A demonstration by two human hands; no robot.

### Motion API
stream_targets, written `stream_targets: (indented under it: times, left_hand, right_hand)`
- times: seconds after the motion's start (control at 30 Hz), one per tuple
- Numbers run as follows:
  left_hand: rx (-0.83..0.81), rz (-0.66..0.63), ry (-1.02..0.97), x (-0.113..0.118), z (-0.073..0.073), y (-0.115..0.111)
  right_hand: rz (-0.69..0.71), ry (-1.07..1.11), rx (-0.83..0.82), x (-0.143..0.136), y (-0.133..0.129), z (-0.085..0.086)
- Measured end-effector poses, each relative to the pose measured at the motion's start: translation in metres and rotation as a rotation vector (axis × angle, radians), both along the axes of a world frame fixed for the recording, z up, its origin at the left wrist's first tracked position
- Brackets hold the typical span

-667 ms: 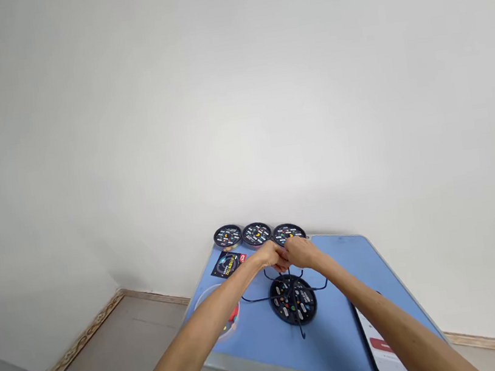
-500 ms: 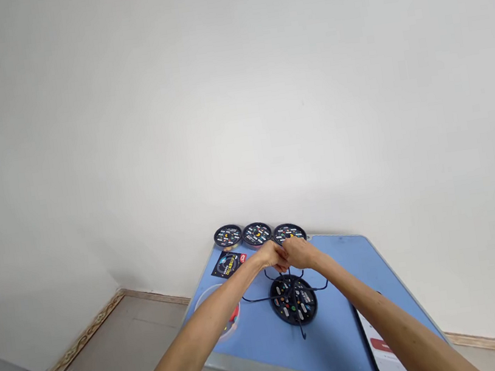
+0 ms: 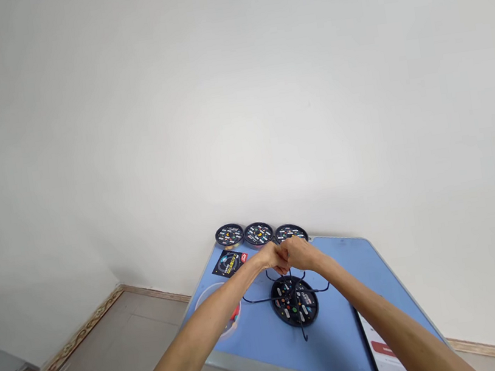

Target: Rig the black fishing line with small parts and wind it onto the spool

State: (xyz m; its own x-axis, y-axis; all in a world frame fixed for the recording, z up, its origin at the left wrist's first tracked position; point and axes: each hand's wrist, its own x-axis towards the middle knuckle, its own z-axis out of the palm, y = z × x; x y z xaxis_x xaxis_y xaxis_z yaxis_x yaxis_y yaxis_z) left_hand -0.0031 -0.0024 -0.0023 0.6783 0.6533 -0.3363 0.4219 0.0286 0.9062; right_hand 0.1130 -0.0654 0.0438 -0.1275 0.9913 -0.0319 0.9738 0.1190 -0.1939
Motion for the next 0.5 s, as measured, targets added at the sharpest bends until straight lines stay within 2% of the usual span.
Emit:
stream_targets:
  times: [0.13, 0.27, 0.37, 0.5]
  left_hand:
    - [0.049, 0.021, -0.021, -0.001, 0.004, -0.005]
    - [0.068, 0.036, -0.059, -0.011, 0.021, -0.009]
    - [0.102, 0.09, -0.127, -0.036, 0.039, -0.009]
    - [0.181, 0.229, -0.231, -0.091, 0.057, -0.018]
  right_hand:
    - [-0.035, 0.019, 0.055, 0.006, 0.004, 0.001]
    - [-0.024, 0.084, 0.132, 0.009, -0.004, 0.012]
    - [0.001, 0.179, 0.201, 0.004, -0.022, 0.027]
    - [0.094, 0.309, 0.208, -0.027, -0.053, 0.041]
